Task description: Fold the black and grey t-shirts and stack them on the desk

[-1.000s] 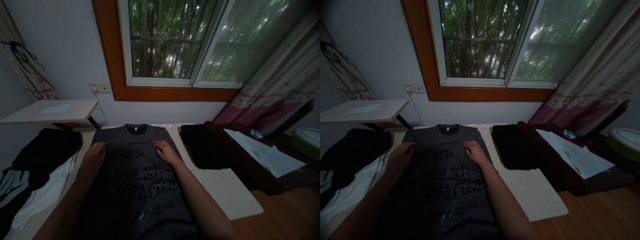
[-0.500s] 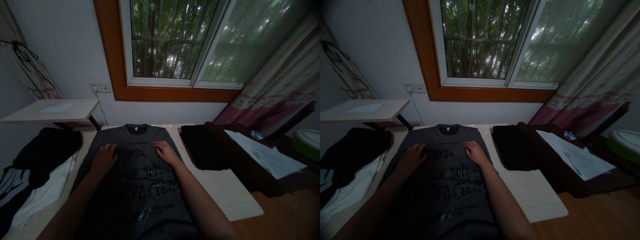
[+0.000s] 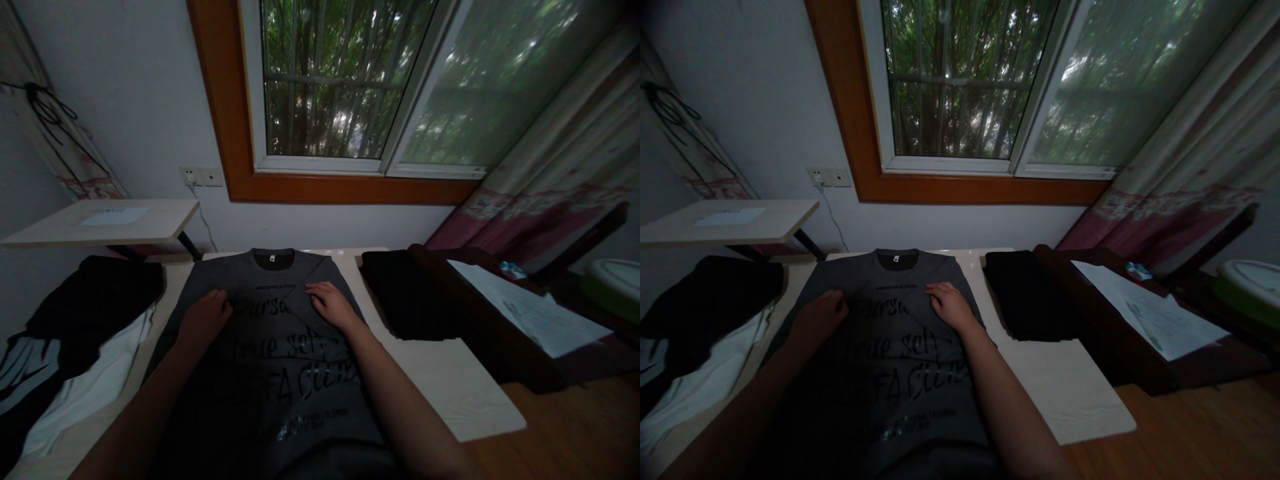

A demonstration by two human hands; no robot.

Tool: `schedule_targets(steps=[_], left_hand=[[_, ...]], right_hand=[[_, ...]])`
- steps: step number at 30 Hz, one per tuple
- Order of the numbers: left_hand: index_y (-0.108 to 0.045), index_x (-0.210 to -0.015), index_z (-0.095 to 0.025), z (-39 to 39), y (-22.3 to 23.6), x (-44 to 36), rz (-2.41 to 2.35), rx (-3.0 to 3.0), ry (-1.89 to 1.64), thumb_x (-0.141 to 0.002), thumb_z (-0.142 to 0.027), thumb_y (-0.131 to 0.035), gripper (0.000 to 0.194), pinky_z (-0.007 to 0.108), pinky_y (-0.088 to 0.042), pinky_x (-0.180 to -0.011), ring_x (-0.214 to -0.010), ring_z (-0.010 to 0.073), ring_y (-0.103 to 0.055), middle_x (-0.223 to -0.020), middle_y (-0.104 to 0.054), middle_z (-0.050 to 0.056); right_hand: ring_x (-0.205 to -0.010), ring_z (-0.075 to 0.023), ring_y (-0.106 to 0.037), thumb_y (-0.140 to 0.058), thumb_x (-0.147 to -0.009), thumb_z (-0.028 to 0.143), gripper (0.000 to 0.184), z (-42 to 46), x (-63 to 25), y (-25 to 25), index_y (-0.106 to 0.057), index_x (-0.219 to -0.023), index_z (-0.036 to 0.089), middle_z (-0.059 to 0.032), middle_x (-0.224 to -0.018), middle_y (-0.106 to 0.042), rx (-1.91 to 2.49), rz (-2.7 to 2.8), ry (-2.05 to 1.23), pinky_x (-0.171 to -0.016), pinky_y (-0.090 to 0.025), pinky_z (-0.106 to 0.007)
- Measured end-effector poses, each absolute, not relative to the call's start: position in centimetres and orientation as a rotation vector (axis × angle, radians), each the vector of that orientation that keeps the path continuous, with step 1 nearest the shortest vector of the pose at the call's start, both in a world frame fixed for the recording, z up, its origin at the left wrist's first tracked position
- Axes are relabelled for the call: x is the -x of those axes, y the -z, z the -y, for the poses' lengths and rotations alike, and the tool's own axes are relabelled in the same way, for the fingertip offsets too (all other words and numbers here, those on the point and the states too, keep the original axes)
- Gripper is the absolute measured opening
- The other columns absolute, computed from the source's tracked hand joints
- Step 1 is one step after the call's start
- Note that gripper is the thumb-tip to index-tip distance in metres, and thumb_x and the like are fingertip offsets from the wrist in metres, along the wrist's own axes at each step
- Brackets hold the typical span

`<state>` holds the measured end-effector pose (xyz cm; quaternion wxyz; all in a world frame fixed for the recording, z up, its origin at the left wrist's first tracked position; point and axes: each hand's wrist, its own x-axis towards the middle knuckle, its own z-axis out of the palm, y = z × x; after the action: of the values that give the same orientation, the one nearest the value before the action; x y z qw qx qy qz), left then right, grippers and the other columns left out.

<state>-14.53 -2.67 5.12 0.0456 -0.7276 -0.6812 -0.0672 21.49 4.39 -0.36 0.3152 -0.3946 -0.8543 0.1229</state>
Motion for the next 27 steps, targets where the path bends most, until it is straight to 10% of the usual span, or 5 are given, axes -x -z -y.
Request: schedule_targets(steps=[18,27], left_hand=[[-0.066,-0.093,-0.023,2.2,-4.5,14.6,2.101,2.339,0.363,-0.098,-0.044,-0.043,0.032,0.035,-0.049,-0.078,-0.088,0.0221,-0.066,-0.097,-0.067,0.006],[-0.057,-0.138,-0.012,0.6,-0.6,19.4,1.939,2.123,0.539,-0.099,-0.044,-0.039,0.053,0.049,-0.036,-0.117,-0.141,0.0327,-0.046,-0.151,-0.051,0.019]], right_hand=[[-0.118,-0.0245,-0.063,-0.058,-0.089,0.010,0.034,-4.5,-21.5,0.5,-0.074,-0.116,0.025,-0.0061,-0.125,-0.072,1.040,2.251,-0.321,-0.104,-0.050,-0.046],[-0.117,-0.0244,-0.063,-0.058,-0.090,0.011,0.034,-4.4,-21.5,0.3,-0.074,-0.116,0.025,-0.0063,-0.125,-0.072,1.041,2.253,-0.323,-0.105,-0.050,-0.046]])
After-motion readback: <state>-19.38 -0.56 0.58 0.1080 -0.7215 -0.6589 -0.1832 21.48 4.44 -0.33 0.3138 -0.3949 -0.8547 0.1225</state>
